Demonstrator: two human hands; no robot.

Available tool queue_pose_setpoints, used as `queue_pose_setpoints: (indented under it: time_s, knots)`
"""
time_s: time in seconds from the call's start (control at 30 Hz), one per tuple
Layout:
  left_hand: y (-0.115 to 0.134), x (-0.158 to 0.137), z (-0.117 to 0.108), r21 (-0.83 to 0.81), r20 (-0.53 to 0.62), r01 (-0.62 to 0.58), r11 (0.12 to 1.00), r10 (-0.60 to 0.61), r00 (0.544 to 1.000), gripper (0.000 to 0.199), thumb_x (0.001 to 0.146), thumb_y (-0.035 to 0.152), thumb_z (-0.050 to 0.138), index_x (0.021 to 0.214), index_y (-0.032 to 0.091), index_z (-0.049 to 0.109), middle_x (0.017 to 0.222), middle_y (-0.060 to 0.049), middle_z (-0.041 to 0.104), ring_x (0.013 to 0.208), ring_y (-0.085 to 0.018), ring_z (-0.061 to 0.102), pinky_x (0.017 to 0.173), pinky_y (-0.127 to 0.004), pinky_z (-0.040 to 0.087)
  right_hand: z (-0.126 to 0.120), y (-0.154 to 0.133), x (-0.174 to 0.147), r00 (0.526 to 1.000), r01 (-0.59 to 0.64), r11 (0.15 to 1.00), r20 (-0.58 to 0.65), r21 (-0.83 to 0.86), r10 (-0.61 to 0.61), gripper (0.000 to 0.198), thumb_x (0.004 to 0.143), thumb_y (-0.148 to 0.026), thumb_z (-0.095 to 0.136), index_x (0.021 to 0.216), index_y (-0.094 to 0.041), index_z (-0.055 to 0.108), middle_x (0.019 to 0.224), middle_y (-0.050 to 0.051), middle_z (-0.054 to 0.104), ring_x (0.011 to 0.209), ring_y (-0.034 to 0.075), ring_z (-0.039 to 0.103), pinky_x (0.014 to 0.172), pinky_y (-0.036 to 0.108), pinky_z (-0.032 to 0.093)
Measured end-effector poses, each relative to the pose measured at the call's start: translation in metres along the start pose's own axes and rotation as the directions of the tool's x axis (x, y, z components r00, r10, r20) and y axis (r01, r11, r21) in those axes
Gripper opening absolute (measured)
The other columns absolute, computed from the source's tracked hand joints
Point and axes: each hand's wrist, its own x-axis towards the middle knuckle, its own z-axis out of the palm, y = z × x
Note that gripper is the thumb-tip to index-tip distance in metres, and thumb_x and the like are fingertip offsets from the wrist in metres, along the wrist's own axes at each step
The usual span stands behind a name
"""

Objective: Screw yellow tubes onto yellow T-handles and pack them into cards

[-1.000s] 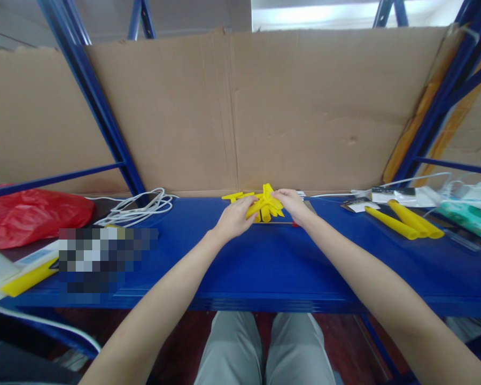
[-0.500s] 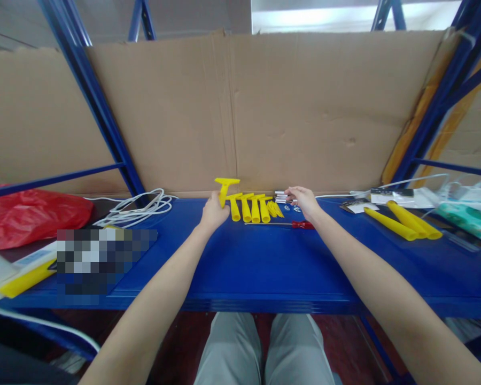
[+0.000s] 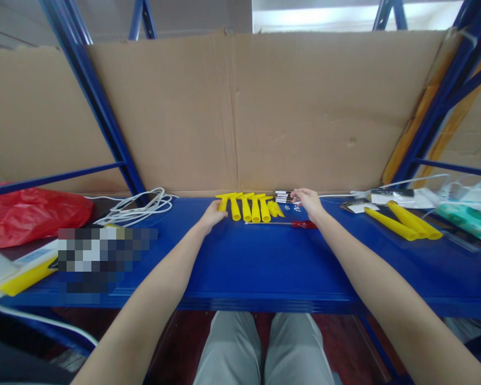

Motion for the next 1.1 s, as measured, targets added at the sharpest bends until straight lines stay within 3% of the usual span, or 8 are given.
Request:
queue_pose_setpoints:
  time_s: [0.13, 0.33, 0.47, 0.6, 0.77, 0.87, 1.0, 1.1]
  knots:
    - [-0.008, 0.003, 0.001, -0.052, 0.043, -0.075, 0.996, 0.077, 0.996, 0.065, 0.064, 0.006, 0.066, 0.126, 0.013, 0.047, 0.133, -0.015, 0.052, 0.121, -0.022, 0.050, 0.101, -0.031, 0.039, 0.000, 0.001, 0.000, 0.999, 0.025, 1.000, -0.024, -0.007, -0.026, 0.021, 0.077, -0.016, 0.054, 0.057, -0.015, 0.057, 0.061, 0.001, 0.063, 0.047, 0.006, 0.051, 0.044, 0.016, 0.034]
    - [-0.012, 0.009, 0.006, -0.050, 0.146, -0.141, 0.989, 0.147, 0.978, 0.052, 0.075, 0.010, 0.057, 0.125, 0.012, 0.045, 0.135, -0.014, 0.050, 0.122, -0.018, 0.049, 0.102, -0.029, 0.038, 0.000, -0.001, 0.000, 0.997, 0.057, 0.998, -0.048, 0.001, -0.057, 0.024, 0.078, -0.014, 0.051, 0.055, -0.015, 0.056, 0.057, 0.000, 0.060, 0.045, 0.006, 0.050, 0.043, 0.016, 0.034]
    - [-0.009, 0.006, 0.007, 0.222, 0.146, -0.193, 0.956, 0.163, 0.976, 0.043, 0.079, 0.021, 0.055, 0.121, 0.013, 0.051, 0.127, -0.012, 0.057, 0.121, -0.022, 0.051, 0.101, -0.032, 0.039, -0.001, 0.001, 0.002, 0.996, 0.080, 0.997, -0.040, -0.011, -0.081, 0.022, 0.076, -0.016, 0.052, 0.055, -0.016, 0.056, 0.053, -0.001, 0.058, 0.046, 0.007, 0.050, 0.043, 0.017, 0.034]
    - [-0.001, -0.003, 0.005, 0.504, 0.148, -0.231, 0.832, 0.181, 0.972, 0.043, 0.083, 0.028, 0.051, 0.123, 0.011, 0.052, 0.129, -0.015, 0.056, 0.120, -0.025, 0.052, 0.102, -0.033, 0.036, -0.001, 0.003, 0.003, 0.995, 0.095, 0.995, -0.028, -0.021, -0.096, 0.019, 0.074, -0.017, 0.053, 0.055, -0.016, 0.056, 0.056, 0.000, 0.060, 0.047, 0.007, 0.051, 0.045, 0.018, 0.035]
    - [0.009, -0.011, 0.006, 0.586, 0.190, -0.240, 0.774, 0.157, 0.969, 0.045, 0.085, 0.026, 0.047, 0.127, 0.011, 0.049, 0.136, -0.014, 0.049, 0.125, -0.023, 0.046, 0.106, -0.032, 0.031, -0.001, 0.004, 0.004, 0.995, 0.103, 0.994, -0.012, -0.043, -0.104, 0.018, 0.073, -0.020, 0.054, 0.056, -0.016, 0.056, 0.060, 0.000, 0.061, 0.048, 0.007, 0.052, 0.049, 0.019, 0.038]
    - [0.011, -0.012, 0.006, 0.605, 0.184, -0.208, 0.769, 0.119, 0.976, 0.044, 0.086, 0.027, 0.045, 0.128, 0.014, 0.047, 0.140, -0.012, 0.045, 0.130, -0.023, 0.040, 0.109, -0.038, 0.026, -0.003, 0.002, 0.006, 0.993, 0.119, 0.990, -0.020, -0.071, -0.121, 0.018, 0.073, -0.024, 0.054, 0.057, -0.017, 0.055, 0.062, 0.001, 0.062, 0.052, 0.009, 0.054, 0.052, 0.020, 0.040]
    - [0.012, -0.013, 0.007, 0.587, 0.135, -0.195, 0.785, 0.143, 0.981, 0.044, 0.086, 0.028, 0.046, 0.128, 0.016, 0.046, 0.145, -0.014, 0.037, 0.136, -0.026, 0.028, 0.110, -0.052, 0.017, -0.023, -0.008, 0.012, 0.990, 0.048, 0.972, -0.121, -0.228, -0.077, 0.016, 0.077, -0.024, 0.048, 0.064, -0.019, 0.057, 0.076, 0.005, 0.067, 0.066, 0.013, 0.060, 0.058, 0.023, 0.045]
    - [0.012, -0.012, 0.007, 0.515, 0.114, -0.260, 0.817, 0.236, 0.965, 0.044, 0.081, 0.024, 0.052, 0.125, 0.018, 0.049, 0.143, -0.014, 0.040, 0.137, -0.027, 0.027, 0.109, -0.055, 0.014, -0.059, -0.013, 0.016, 0.976, -0.031, 0.948, -0.212, -0.317, -0.039, 0.009, 0.075, -0.021, 0.050, 0.072, -0.019, 0.059, 0.089, 0.012, 0.067, 0.086, 0.021, 0.061, 0.067, 0.030, 0.048]
